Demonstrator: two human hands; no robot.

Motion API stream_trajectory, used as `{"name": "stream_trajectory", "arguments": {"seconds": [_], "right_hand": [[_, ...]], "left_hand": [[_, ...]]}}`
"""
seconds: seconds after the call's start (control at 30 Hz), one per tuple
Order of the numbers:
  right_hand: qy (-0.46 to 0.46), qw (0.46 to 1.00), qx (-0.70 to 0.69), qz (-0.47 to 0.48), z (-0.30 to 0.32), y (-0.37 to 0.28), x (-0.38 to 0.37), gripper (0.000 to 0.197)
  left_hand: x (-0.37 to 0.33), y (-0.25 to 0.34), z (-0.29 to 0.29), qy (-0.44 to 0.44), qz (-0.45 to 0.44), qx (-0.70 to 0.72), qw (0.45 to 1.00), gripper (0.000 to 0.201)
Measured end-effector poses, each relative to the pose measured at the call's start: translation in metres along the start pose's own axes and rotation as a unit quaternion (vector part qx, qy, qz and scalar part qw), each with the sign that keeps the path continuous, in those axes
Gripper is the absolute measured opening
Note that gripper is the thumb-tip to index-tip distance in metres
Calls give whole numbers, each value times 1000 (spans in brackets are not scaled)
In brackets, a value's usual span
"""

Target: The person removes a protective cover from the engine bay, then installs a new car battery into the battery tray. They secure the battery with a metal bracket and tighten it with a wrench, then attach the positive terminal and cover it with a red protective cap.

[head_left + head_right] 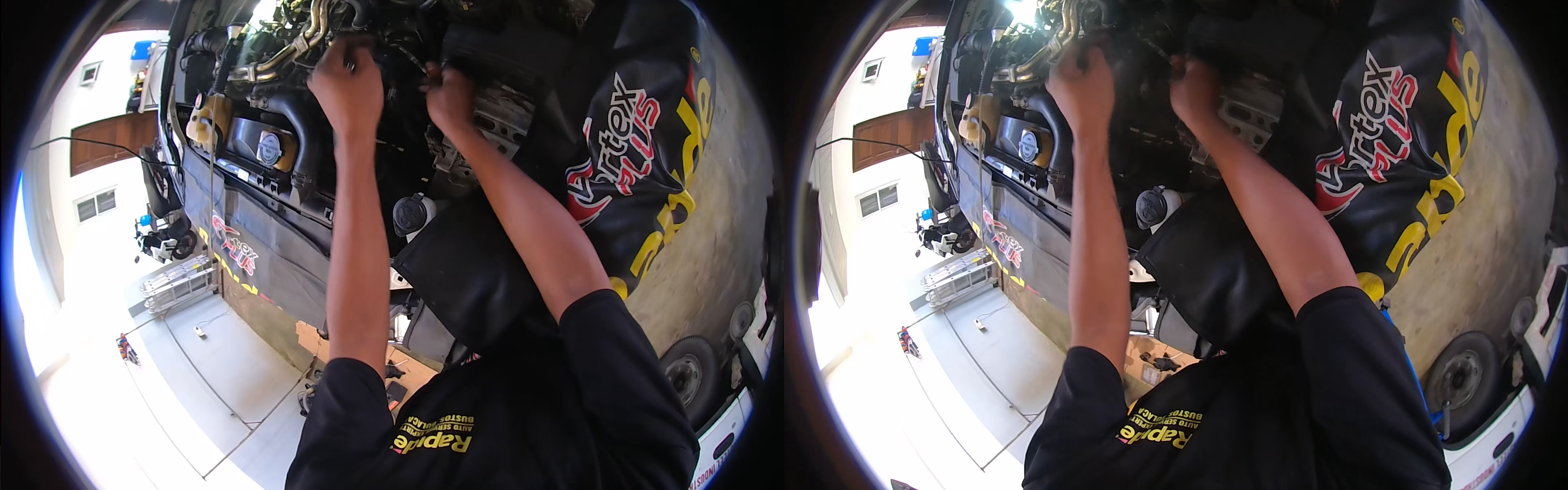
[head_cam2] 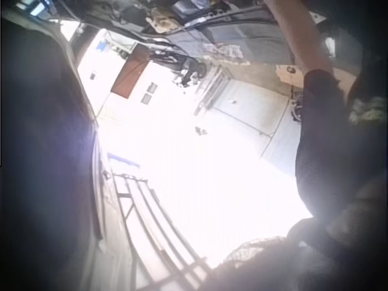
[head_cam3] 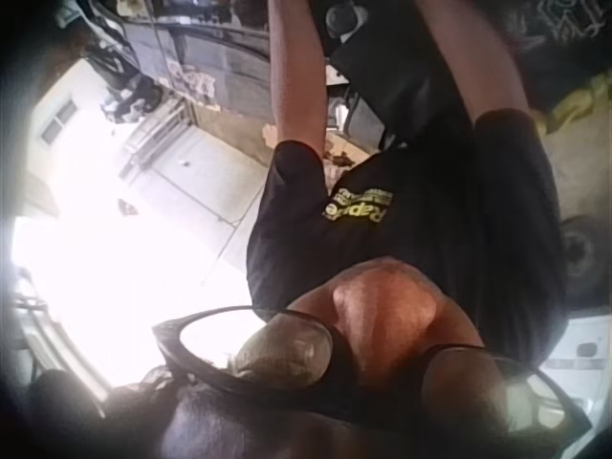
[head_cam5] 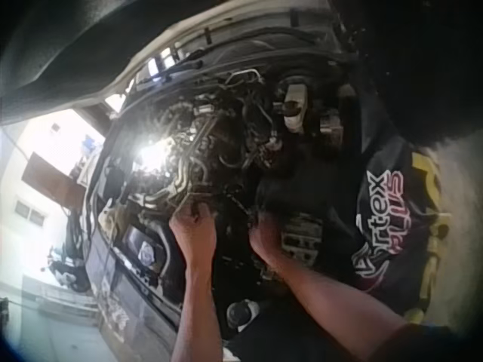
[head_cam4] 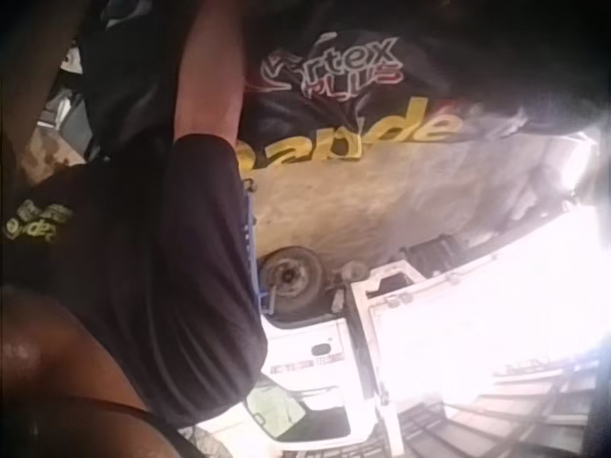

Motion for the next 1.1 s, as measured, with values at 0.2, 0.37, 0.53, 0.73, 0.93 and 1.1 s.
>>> {"name": "stream_trajectory", "arguments": {"seconds": [0.2,0.37,0.53,0.73,0.93,1.1], "right_hand": [[177,889,337,256,2,11,2,26],[13,999,-12,-40,-1,-5,0,15],[232,816,354,394,4,-3,18,23],[213,933,226,181,-7,-8,12,28],[163,944,253,137,4,-13,13,25],[117,845,389,348,8,-9,27,38]], "left_hand": [[30,40,1,-2,195,126,973,25],[51,-4,4,-177,316,207,909,28],[72,-74,-15,-306,505,254,766,34],[90,-122,-73,-169,497,486,699,34],[94,-104,-88,-130,464,587,650,29],[100,-133,-100,-127,415,656,617,25]]}}
Point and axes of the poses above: each hand's wrist, its own x-axis away from the middle knuckle, its own z-axis out of the back of the hand, y = z × x, the point moved 1 cm from there along -x, towards the middle knuckle, and after that the axes turned 12 degrees about x, right-handed, at the moved point
